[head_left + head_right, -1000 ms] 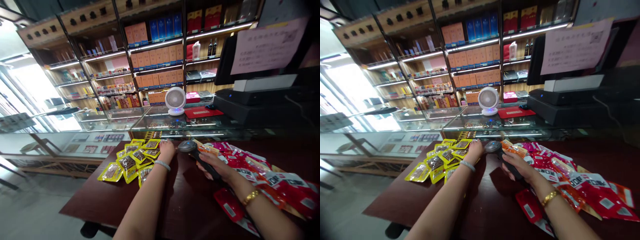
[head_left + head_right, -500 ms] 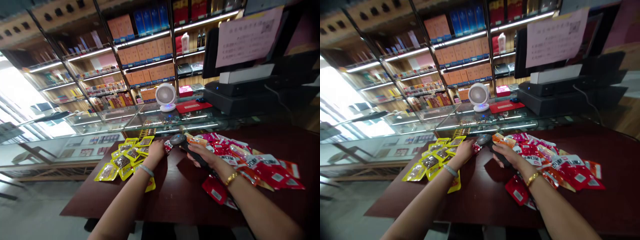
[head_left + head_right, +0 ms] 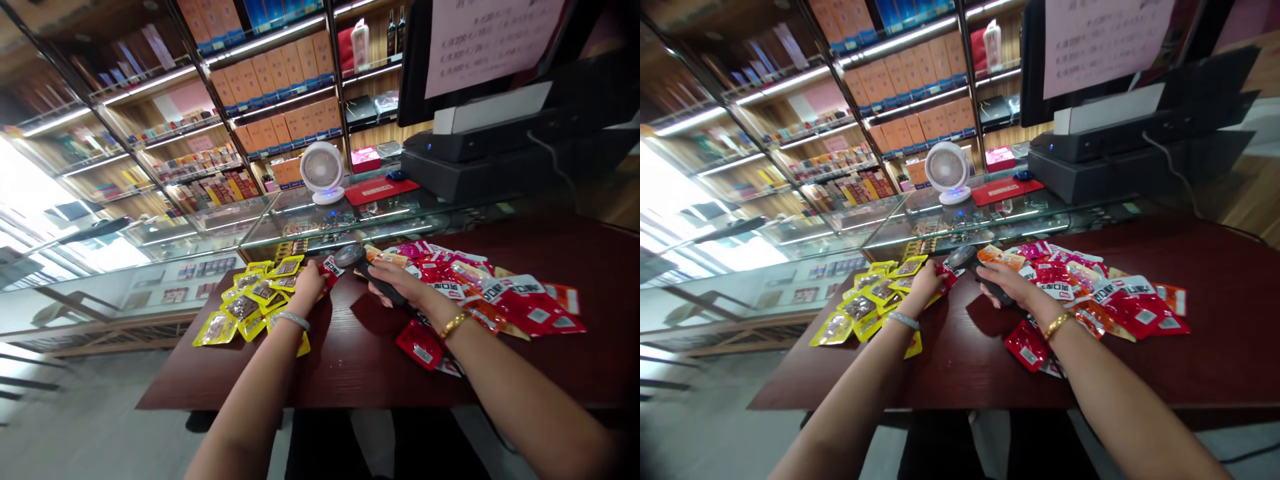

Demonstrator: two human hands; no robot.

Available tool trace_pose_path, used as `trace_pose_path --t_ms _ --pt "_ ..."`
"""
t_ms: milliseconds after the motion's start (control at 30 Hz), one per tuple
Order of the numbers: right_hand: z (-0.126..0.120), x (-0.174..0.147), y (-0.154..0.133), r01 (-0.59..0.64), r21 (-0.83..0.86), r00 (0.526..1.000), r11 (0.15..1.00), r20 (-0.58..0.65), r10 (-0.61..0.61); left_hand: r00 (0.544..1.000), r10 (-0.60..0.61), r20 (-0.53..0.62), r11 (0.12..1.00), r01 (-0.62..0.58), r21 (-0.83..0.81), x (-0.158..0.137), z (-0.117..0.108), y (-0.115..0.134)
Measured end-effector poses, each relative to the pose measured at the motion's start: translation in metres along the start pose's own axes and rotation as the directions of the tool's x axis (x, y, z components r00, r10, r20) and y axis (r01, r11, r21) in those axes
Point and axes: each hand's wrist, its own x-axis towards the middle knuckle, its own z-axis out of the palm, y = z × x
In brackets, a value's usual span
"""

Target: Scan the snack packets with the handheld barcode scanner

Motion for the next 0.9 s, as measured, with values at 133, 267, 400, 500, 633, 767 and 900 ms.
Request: trace_pose_path --t_ms 133,267,400,500,633,767,900 --pt "0.002 -0.002 -0.002 -0.006 -0.007 1.0 1.0 0.012 0.006 0.994 -0.094 -0.053 0.841 0.051 -0.538 0.006 0.004 -0.009" --pt "0.003 -0.003 -0.002 -0.046 -0.019 0.998 0.999 0.034 0.047 0.992 -0.109 -0.068 0.729 0.033 -0.684 0.007 0.009 -0.011" --pt "0.004 -0.002 0.0 -0.106 -0.058 0.993 0.993 0.048 0.109 0.986 -0.132 -0.098 0.651 0.011 -0.759 0.005 0.012 -0.006" --pt "0.005 -0.001 0.002 -0.103 -0.092 0.992 0.991 0.067 0.109 0.987 -0.121 -0.108 0.583 -0.018 -0.812 0.003 0.012 -0.003" --pt "0.004 -0.001 0.003 -0.103 -0.085 0.992 0.991 0.059 0.108 0.988 -0.144 -0.052 0.529 0.032 -0.848 0.005 0.011 0.0" --pt "0.002 -0.001 0.0 -0.105 -0.058 0.993 0.993 0.056 0.108 0.986 -0.163 0.02 0.514 0.102 -0.852 0.005 0.016 0.012" --pt "-0.001 -0.003 -0.004 -0.062 0.006 0.998 0.998 0.012 0.062 0.991 -0.005 0.135 0.486 0.121 -0.865 -0.003 0.035 0.044"
